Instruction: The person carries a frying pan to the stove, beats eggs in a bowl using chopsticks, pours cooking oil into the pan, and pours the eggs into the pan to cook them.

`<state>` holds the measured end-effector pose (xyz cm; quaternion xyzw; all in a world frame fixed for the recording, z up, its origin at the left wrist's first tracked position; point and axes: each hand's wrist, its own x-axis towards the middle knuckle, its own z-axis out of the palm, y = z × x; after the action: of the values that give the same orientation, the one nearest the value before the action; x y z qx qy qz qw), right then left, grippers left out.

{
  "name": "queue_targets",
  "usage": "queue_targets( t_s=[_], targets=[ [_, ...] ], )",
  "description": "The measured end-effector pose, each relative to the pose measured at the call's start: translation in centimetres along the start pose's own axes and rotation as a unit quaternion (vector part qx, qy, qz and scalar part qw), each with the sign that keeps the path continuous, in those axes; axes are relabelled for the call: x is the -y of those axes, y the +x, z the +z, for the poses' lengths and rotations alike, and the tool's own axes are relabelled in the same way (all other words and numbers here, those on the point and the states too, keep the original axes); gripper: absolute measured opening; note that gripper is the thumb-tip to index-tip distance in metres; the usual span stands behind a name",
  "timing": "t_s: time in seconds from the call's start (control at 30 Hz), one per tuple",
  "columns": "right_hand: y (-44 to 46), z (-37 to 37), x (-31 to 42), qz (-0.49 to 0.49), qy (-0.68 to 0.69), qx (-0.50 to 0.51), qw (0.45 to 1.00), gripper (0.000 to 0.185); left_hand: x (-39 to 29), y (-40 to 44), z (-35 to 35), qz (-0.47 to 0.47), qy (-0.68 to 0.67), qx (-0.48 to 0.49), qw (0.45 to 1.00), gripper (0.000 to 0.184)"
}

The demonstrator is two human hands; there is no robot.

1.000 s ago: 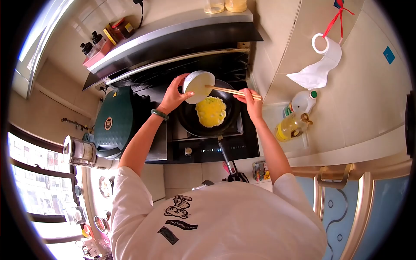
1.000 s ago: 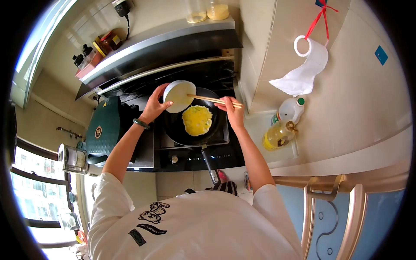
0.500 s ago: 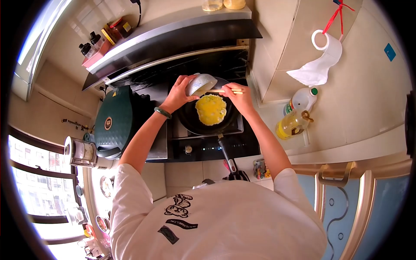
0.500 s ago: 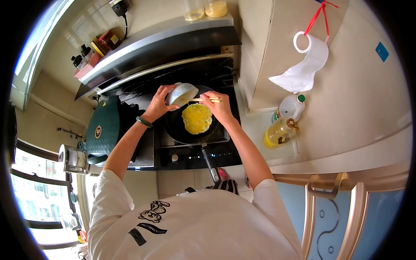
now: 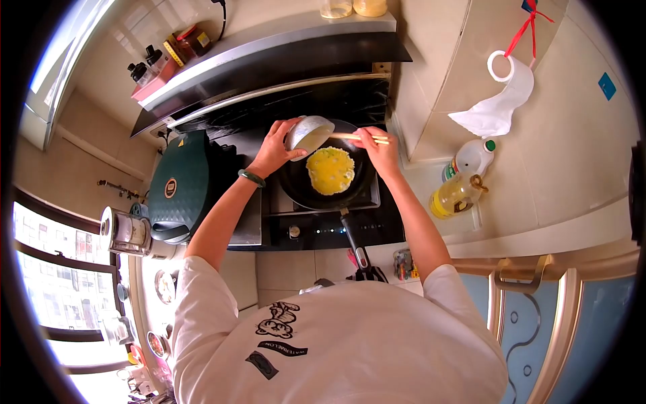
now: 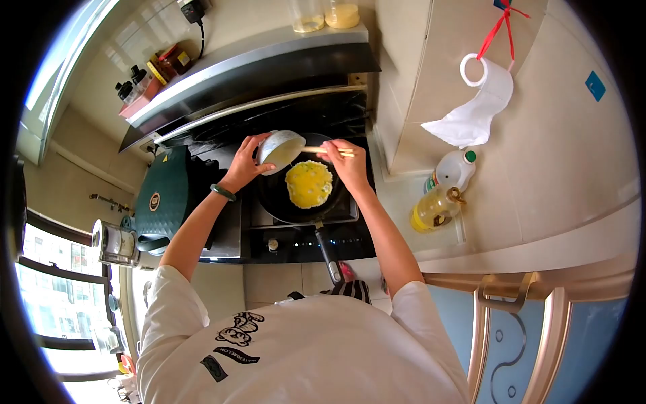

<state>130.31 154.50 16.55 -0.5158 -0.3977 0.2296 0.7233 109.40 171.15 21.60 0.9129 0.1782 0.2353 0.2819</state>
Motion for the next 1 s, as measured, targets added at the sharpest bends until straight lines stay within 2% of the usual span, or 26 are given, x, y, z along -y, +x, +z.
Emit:
queue_targets(
  t_s=[0.03,0.07,0.23,0.4,0.53,0.57,0.6,0.7,0.77,0.9,0.93,1.0],
  targets=[
    [0.0,-0.3,-0.4,-0.031,0.004,-0.016,0.999,0.018,0.0,-0.1,-0.1,-0.001,0.0,-0.001,1.0,0.079],
    [-0.1,-0.6,-0.6,0.028,0.001,0.002,1.0,0.019,0.2,-0.2,-0.2,0.006,0.003,-0.012,1.0,0.078],
    [-0.2,-1.7,-1.3,0.017,0.092,-0.053,0.994,0.028,0.9,-0.6,-0.5,0.013,-0.011,-0.032,0.999,0.077],
    [-1.8,-2.2,-5.2,0.106,0.171,-0.081,0.976,0.032,1.3,-0.5,-0.6,0.012,-0.007,-0.035,0.999,0.083],
    [-3.5,-1.9,-7.1,0.168,0.238,-0.122,0.949,0.029,1.1,-0.7,-0.3,0.018,0.009,-0.046,0.999,0.08],
    [-3.7,-2.0,-7.2,0.168,0.238,-0.121,0.949,0.029,0.7,-0.8,-0.2,-0.017,-0.008,-0.042,0.999,0.078],
    [-4.0,-2.1,-7.3,0.17,0.23,-0.109,0.952,0.028,0.4,-0.9,-0.1,-0.051,-0.024,-0.036,0.998,0.077],
    [-4.0,-1.4,-6.2,0.179,0.192,-0.1,0.96,0.028,1.3,-1.0,0.6,-0.026,0.018,-0.051,0.998,0.076],
    [-3.8,0.0,-5.3,0.138,0.089,-0.071,0.984,0.027,1.9,-1.0,1.3,-0.014,0.038,-0.054,0.998,0.077],
    [-3.7,3.0,-3.8,0.096,-0.045,-0.035,0.994,0.025,2.0,-1.1,2.5,-0.003,0.078,-0.062,0.995,0.077],
    [-3.7,3.7,-4.0,0.066,-0.072,-0.034,0.995,0.024,1.9,-1.3,2.7,-0.013,0.071,-0.058,0.996,0.077],
    [-3.4,4.6,-4.5,0.066,-0.073,-0.026,0.995,0.024,1.9,-1.5,3.3,-0.018,0.06,-0.067,0.996,0.078]
  ],
)
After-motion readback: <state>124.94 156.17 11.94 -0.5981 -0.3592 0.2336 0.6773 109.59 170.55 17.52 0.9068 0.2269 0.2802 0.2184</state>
